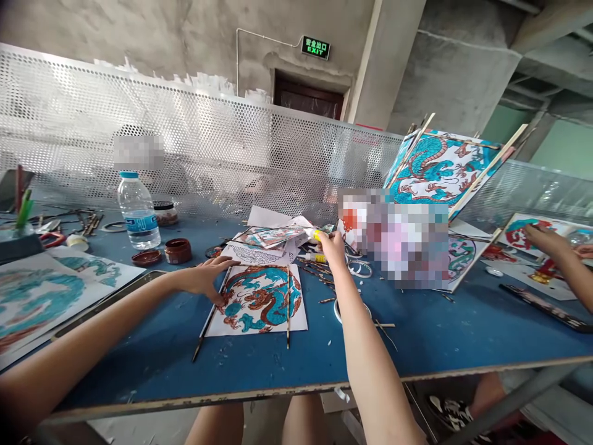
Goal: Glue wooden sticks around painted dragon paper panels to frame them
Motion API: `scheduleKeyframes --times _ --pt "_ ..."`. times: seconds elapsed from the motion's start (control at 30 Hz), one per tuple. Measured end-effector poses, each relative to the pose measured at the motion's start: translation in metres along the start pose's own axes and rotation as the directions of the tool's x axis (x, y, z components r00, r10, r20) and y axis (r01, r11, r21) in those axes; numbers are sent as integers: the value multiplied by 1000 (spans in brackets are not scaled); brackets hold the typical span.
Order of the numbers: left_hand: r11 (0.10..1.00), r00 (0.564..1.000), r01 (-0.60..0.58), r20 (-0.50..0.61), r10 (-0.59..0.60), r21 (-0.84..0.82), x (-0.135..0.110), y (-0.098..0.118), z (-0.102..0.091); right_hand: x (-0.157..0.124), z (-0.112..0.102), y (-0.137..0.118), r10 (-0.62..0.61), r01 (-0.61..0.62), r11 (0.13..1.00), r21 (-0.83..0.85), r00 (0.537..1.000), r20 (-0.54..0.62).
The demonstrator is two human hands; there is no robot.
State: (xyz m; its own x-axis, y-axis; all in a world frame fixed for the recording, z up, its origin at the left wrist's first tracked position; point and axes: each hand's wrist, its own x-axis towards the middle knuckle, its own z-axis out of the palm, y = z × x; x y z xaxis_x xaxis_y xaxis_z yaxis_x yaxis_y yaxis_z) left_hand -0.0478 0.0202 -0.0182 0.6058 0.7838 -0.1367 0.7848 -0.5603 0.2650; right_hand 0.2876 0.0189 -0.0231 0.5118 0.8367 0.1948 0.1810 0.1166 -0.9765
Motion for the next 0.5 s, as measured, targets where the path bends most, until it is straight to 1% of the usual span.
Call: scheduleKeyframes --times 0.1,0.2,0.27,0.33,0.37,0.4,0.43,0.5 --pt "1000 1000 10 9 -10 1 1 0 1 0 -1 -3 7 -7 1000 14 1000 -7" --pt "1000 1000 11 16 -11 -14 -1 1 -1 -1 -2 -5 33 -37 996 83 998 49" --pt "997 999 -20 26 22 -79 -3 3 -4 -2 -3 -4 45 -55 990 131 996 80" --pt "978 997 -53 38 62 -202 -7 6 -9 -1 -4 0 49 -59 989 135 996 78" --pt "961 996 -62 39 75 -270 -9 7 -11 -1 -5 3 41 -48 993 106 997 71" --pt "940 996 -67 36 84 -334 -11 9 -14 0 -5 6 16 -19 999 43 997 72" --pt "921 996 -70 31 88 -384 -13 12 -16 2 -6 9 -21 24 999 -44 997 81" --pt "895 996 -62 29 83 -442 -16 17 -19 4 -6 13 -115 137 965 -225 987 110"
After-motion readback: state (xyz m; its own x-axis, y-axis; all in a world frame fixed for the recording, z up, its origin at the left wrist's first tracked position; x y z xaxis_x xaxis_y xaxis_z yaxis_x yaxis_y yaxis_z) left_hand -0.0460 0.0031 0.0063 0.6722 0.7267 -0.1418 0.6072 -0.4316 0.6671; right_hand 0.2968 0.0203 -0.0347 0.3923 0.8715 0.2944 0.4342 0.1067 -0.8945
